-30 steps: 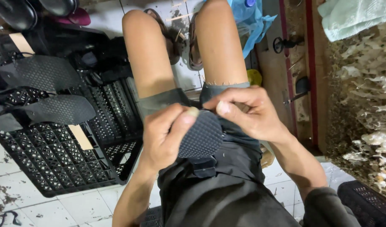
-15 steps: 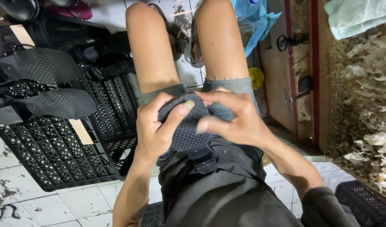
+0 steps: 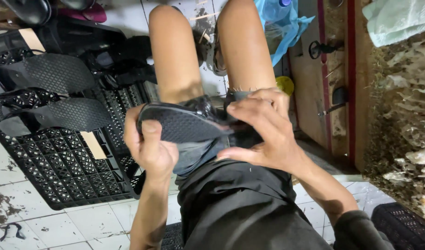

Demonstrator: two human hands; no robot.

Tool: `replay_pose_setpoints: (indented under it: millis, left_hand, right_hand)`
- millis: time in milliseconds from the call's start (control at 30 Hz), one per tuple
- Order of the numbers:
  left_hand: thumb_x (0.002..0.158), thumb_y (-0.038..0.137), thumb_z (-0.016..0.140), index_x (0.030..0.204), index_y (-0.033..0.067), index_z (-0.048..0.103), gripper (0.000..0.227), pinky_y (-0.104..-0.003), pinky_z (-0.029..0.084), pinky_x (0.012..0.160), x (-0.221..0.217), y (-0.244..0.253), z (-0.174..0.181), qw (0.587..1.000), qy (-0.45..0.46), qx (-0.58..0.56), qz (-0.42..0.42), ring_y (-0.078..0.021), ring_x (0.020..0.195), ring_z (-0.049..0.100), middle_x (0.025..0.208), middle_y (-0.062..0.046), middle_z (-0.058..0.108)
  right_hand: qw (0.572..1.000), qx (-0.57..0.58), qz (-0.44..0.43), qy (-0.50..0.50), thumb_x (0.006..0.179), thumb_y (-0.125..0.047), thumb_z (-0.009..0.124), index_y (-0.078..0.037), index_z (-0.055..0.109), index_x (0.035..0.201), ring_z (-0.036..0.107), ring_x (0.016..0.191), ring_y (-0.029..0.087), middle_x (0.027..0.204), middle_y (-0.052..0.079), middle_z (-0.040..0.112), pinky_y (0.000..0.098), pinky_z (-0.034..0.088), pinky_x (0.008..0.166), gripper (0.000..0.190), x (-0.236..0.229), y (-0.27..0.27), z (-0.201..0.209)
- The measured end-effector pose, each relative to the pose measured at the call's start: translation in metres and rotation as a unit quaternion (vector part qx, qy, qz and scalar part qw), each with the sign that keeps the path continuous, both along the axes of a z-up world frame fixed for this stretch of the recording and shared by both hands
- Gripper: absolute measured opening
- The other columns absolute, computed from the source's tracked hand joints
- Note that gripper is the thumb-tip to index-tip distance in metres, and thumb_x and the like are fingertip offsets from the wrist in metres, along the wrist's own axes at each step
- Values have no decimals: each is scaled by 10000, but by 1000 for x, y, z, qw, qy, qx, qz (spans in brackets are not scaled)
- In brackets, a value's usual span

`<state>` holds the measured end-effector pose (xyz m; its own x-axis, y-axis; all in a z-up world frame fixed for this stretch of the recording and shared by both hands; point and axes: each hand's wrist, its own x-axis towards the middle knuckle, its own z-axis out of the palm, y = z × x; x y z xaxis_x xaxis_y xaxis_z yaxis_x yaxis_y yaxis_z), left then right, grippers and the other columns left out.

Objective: Assembling shoes by attaching soles to uppers, using a hammer to secure the bond and a knife for trimming.

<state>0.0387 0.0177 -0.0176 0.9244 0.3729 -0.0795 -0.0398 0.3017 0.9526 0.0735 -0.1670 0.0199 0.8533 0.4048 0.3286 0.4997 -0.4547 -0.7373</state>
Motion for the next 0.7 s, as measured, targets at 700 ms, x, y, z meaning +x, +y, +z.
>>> replay_pose_setpoints:
  millis: [700]
  left_hand:
    - [822, 233, 625, 992, 92, 541, 237, -361, 534, 540, 32, 22, -6, 806, -119, 526, -243, -269, 722, 607, 898, -55, 502]
  right_hand:
    - [992, -12, 105, -62, 810, -168, 649, -5, 615, 891, 586, 778, 269, 835, 110, 611, 474, 387, 880, 185, 22, 17, -64]
